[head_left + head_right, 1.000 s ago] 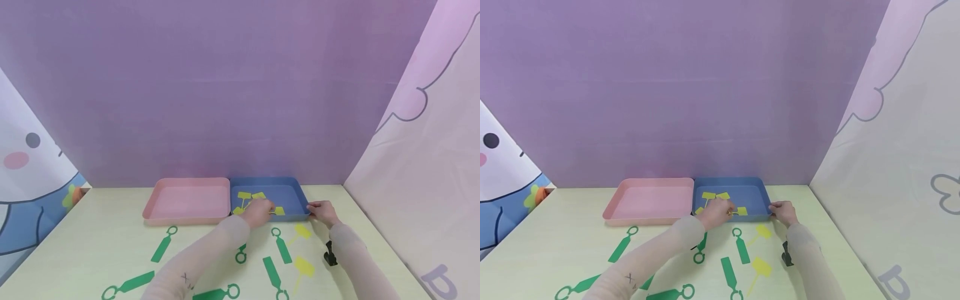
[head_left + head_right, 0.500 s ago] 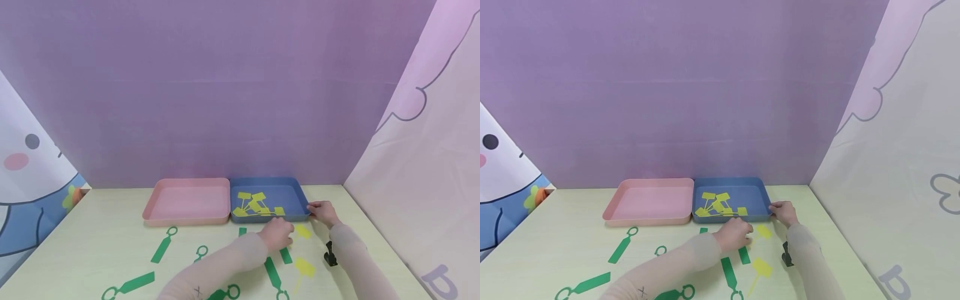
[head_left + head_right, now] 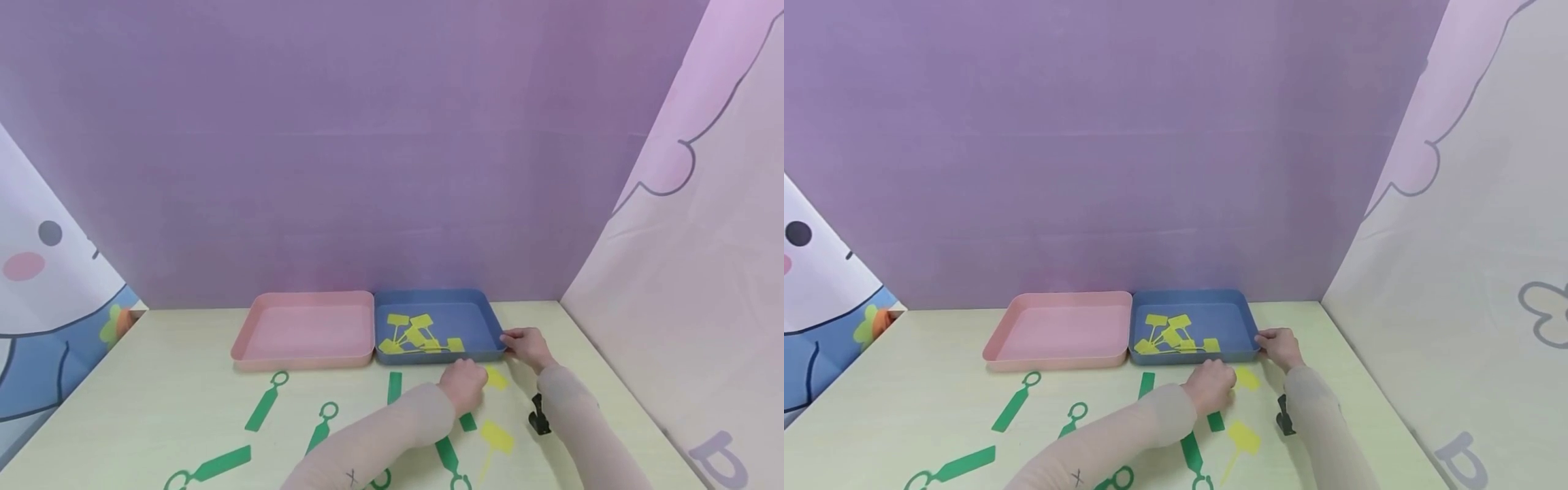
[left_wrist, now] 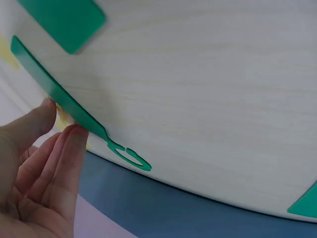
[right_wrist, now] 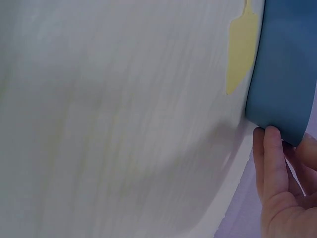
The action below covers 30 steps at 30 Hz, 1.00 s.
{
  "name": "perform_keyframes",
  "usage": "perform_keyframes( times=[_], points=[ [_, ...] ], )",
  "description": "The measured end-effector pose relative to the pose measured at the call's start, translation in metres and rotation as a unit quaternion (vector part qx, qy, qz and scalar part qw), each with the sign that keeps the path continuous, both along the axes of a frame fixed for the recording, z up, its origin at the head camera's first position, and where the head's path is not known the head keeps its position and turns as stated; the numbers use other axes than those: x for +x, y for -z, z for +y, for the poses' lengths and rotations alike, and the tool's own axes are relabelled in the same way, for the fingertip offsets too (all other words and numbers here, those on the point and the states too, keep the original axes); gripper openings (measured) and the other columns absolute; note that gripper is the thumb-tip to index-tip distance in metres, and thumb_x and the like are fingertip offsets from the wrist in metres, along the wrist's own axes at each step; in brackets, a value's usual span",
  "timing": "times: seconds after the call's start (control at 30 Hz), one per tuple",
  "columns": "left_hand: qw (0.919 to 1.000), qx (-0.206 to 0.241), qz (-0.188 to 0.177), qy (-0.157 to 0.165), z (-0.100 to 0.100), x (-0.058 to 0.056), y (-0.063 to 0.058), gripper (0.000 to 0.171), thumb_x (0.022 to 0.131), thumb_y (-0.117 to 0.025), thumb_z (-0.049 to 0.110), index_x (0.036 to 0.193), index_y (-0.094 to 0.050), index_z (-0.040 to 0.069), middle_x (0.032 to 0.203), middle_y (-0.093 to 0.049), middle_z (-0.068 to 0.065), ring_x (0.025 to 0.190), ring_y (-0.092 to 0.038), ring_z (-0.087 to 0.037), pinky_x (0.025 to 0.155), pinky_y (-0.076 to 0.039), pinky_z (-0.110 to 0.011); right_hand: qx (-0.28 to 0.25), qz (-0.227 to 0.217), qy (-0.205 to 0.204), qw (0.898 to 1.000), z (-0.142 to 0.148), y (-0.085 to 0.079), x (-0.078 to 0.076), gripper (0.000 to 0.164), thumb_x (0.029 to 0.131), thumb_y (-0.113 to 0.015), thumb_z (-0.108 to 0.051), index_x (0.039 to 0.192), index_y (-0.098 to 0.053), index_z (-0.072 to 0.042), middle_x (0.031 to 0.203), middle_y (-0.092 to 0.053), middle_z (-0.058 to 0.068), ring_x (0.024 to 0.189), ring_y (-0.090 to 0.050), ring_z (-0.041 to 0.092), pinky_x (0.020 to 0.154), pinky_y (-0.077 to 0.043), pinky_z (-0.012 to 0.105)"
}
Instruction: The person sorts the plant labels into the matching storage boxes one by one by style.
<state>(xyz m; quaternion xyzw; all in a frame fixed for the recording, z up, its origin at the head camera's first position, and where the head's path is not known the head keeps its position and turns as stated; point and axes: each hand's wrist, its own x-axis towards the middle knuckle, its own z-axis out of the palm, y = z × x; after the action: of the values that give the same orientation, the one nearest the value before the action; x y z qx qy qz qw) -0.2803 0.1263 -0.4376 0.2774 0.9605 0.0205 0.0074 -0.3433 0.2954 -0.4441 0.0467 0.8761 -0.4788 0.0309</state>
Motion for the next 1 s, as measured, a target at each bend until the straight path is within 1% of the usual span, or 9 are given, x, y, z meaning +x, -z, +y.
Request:
perform_keyframes(
  times=[0.13, 0.27, 0.4, 0.57, 0.73, 0.83, 1.0],
  points=[
    [0.9997, -0.001, 0.022, -0.005, 0.0018, -0.0002, 0.0018, 0.007, 0.082, -0.066, 0.014, 0.081, -0.068, 0.021, 0.077, -0.065, 0.003, 0.075, -0.061, -0.014, 0.064, -0.05, -0.024, -0.003, -0.001, -0.001, 1.0, -0.0002, -0.0008, -0.0002, 0.032, 0.09, -0.053, -0.005, 0.114, -0.054, 0.016, 0.112, -0.058, 0.032, 0.085, -0.067, 0.025, 0.071, -0.055, 0.03],
    [0.9994, -0.002, 0.032, -0.015, 0.0034, -0.0005, 0.0041, 0.009, 0.081, -0.067, 0.013, 0.083, -0.069, 0.021, 0.077, -0.065, 0.002, 0.074, -0.062, -0.014, 0.061, -0.051, -0.023, -0.003, 0.001, -0.004, 1.0, 0.0, -0.0014, 0.0008, 0.032, 0.09, -0.053, -0.005, 0.114, -0.054, 0.017, 0.11, -0.059, 0.032, 0.084, -0.067, 0.026, 0.071, -0.055, 0.032],
    [0.999, 0.009, 0.034, -0.029, 0.0044, -0.0009, 0.0055, 0.011, 0.081, -0.067, 0.012, 0.085, -0.069, 0.022, 0.077, -0.065, 0.001, 0.073, -0.061, -0.014, 0.058, -0.05, -0.023, -0.005, 0.001, -0.005, 1.0, -0.0002, -0.0032, 0.0017, 0.032, 0.09, -0.053, -0.005, 0.114, -0.054, 0.017, 0.109, -0.059, 0.032, 0.084, -0.067, 0.027, 0.071, -0.055, 0.032],
    [0.9983, 0.029, 0.029, -0.042, 0.0056, -0.002, 0.0062, 0.012, 0.08, -0.068, 0.011, 0.085, -0.069, 0.022, 0.076, -0.065, 0.002, 0.071, -0.062, -0.014, 0.054, -0.05, -0.024, -0.003, 0.002, -0.003, 1.0, 0.0001, -0.0043, 0.0022, 0.032, 0.09, -0.052, -0.004, 0.113, -0.054, 0.018, 0.109, -0.059, 0.032, 0.083, -0.067, 0.025, 0.071, -0.055, 0.032],
    [0.9983, 0.029, 0.013, -0.049, 0.0068, -0.0031, 0.0056, 0.013, 0.081, -0.067, 0.011, 0.087, -0.069, 0.022, 0.076, -0.065, 0.002, 0.071, -0.062, -0.014, 0.054, -0.05, -0.023, 0.0, -0.006, 0.001, 1.0, -0.0007, -0.0032, 0.0022, 0.031, 0.09, -0.052, -0.004, 0.114, -0.054, 0.017, 0.111, -0.058, 0.032, 0.084, -0.067, 0.025, 0.071, -0.055, 0.032],
    [0.9987, 0.023, 0.005, -0.045, 0.008, -0.0029, 0.0039, 0.011, 0.082, -0.066, 0.012, 0.087, -0.069, 0.021, 0.077, -0.066, 0.002, 0.072, -0.063, -0.014, 0.056, -0.05, -0.023, -0.002, -0.011, 0.003, 1.0, -0.0015, -0.0026, 0.0016, 0.032, 0.091, -0.052, -0.004, 0.114, -0.054, 0.016, 0.113, -0.057, 0.032, 0.086, -0.067, 0.026, 0.072, -0.055, 0.032],
    [0.9995, 0.008, 0.004, -0.031, 0.0098, -0.0017, -0.0003, 0.01, 0.084, -0.065, 0.015, 0.09, -0.07, 0.02, 0.078, -0.066, 0.002, 0.074, -0.063, -0.014, 0.06, -0.051, -0.023, 0.0, -0.016, 0.006, 1.0, -0.002, -0.0031, 0.0008, 0.032, 0.091, -0.051, -0.004, 0.116, -0.054, 0.015, 0.116, -0.055, 0.032, 0.091, -0.066, 0.028, 0.074, -0.054, 0.032]
  ],
)
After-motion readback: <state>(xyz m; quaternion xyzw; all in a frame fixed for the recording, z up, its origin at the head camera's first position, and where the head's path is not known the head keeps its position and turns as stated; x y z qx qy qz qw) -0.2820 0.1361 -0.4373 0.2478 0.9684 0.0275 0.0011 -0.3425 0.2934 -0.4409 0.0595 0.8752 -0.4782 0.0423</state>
